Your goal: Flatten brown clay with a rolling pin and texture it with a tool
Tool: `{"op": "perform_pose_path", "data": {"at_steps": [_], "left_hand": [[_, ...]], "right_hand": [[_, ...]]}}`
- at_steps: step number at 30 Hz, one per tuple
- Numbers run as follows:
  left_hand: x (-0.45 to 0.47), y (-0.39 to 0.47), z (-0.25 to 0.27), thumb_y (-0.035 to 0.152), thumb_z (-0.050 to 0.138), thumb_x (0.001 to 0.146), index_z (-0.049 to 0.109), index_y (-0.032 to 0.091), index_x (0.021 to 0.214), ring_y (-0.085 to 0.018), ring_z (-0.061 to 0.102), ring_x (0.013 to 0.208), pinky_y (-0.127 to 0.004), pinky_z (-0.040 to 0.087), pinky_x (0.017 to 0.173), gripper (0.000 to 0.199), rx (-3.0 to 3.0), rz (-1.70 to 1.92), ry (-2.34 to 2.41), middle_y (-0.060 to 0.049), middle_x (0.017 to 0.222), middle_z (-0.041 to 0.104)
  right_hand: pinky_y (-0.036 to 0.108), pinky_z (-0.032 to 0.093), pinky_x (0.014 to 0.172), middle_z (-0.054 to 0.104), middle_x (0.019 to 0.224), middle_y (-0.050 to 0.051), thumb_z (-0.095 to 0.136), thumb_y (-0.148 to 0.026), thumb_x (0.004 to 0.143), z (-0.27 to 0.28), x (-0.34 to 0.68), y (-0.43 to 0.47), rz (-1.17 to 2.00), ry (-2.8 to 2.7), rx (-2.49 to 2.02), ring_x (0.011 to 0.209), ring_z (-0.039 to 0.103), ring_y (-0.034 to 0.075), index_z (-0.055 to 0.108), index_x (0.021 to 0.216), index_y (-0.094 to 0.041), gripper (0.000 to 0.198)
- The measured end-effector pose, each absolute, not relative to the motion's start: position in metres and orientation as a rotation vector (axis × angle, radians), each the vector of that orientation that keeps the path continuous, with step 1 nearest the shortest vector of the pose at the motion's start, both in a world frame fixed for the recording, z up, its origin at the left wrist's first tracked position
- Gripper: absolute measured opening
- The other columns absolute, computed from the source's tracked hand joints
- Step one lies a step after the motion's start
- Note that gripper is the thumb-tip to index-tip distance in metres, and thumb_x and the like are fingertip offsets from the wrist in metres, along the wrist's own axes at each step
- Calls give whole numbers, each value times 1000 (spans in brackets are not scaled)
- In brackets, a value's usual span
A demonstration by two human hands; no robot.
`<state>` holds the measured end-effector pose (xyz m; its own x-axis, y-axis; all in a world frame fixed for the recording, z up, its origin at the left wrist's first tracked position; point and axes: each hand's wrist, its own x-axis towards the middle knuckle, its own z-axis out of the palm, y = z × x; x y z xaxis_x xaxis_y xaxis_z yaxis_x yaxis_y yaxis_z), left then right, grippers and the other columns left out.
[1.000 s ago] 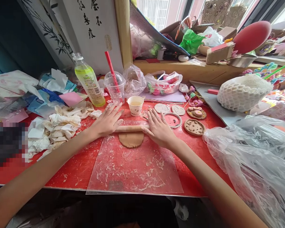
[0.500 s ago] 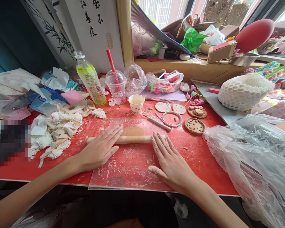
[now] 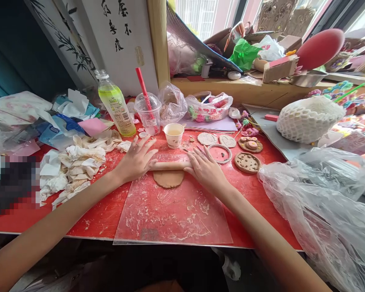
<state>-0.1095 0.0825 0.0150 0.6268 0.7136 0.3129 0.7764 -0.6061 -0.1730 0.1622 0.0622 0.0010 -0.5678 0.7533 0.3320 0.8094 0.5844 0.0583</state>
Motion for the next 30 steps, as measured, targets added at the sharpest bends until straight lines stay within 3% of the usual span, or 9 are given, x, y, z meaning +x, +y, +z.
{"op": "perform_pose_path", "data": {"at_steps": [4,9,12,16,21,25,30], "left_hand": [[-118,70,16,39,31,95,60,16,111,-25,23,139,-51,5,117,40,-2658,-270,-997,-9,145,38],[-135,49,22,40,37,93,62,19,106,-28,27,137,-52,9,116,35,-2607,-310,-1092,-6,144,40],[-142,40,23,39,38,93,59,17,115,-29,25,137,-52,12,116,38,-2637,-283,-1171,-9,144,40],[-137,49,22,39,30,95,36,9,138,-25,17,141,-43,15,117,53,-2698,-285,-1244,-11,150,28],[-120,64,21,44,20,96,26,6,142,-23,13,142,-42,15,117,61,-2772,-203,-1289,-14,152,22],[-121,29,17,44,19,96,24,7,144,-21,21,141,-38,22,115,61,-2830,-116,-1279,-13,151,25],[-123,8,14,43,22,95,20,7,145,-22,15,142,-39,18,116,61,-2807,-131,-1232,-13,153,18]], "right_hand": [[46,22,115,57,129,10,35,-35,96,6,164,60,-336,-2552,-1130,128,45,21,59,114,-12,38],[45,27,113,60,126,10,35,-34,96,11,155,47,-280,-2535,-1107,124,50,19,58,117,-12,38],[46,25,113,45,140,14,31,-43,95,8,146,46,-227,-2610,-1134,135,33,22,47,132,-8,52],[46,15,115,20,151,18,26,-60,90,7,135,63,-229,-2627,-1254,142,6,24,24,144,-3,79],[45,14,115,18,151,21,20,-58,91,12,128,71,-207,-2641,-1342,142,7,26,20,145,0,80],[48,14,115,17,151,21,29,-62,88,7,134,32,-251,-2671,-1211,142,5,27,2,148,-2,88],[50,11,114,15,152,20,25,-62,88,4,137,14,-303,-2672,-1182,142,4,27,-10,147,-5,89]]}}
